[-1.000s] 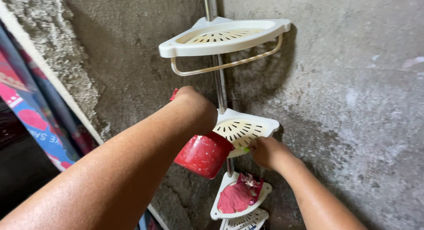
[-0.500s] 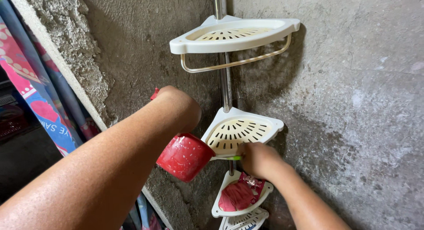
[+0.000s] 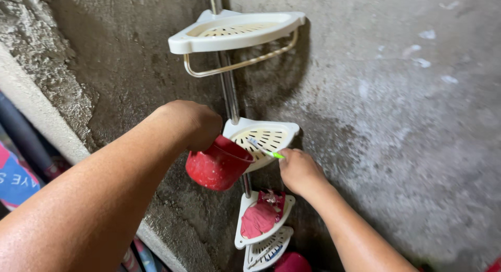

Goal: The person cleans a corner bathroom shelf by scrubbing it with a toothbrush, rinsing it with water poured from a dipper, wiping it with a cloth, and washing toiletries.

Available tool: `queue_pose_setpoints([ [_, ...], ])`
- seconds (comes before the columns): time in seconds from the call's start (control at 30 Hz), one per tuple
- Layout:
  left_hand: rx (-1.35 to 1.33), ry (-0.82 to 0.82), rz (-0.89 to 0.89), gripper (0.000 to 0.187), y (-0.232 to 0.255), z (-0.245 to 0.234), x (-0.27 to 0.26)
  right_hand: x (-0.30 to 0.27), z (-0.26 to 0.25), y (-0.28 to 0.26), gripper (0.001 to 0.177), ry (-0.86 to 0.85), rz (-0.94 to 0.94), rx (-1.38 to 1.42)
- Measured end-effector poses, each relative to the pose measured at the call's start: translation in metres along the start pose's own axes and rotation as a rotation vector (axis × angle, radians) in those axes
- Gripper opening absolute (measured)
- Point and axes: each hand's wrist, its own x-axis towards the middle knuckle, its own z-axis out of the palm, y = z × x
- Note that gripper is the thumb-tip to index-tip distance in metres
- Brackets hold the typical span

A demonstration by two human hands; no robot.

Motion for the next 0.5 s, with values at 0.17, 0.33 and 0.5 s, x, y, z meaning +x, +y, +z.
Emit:
queue_pose_setpoints([
  [0.17,-0.004,0.102,0.062,0.028,0.002,0.021,-0.010,-0.022,0.031,0.008,0.034,0.124,0.253,0.161],
  [0.33,-0.149,0.183,0.181,0.029,0.013,0.052,-0.006,-0.073,0.034,-0.015,0.025,0.202,0.434,0.906],
  [0.5,-0.115,0.058,0.143,0.038,0.045,0.061,-0.001,-0.104,0.015,-0.036,0.023,0.363,0.539,1.045],
])
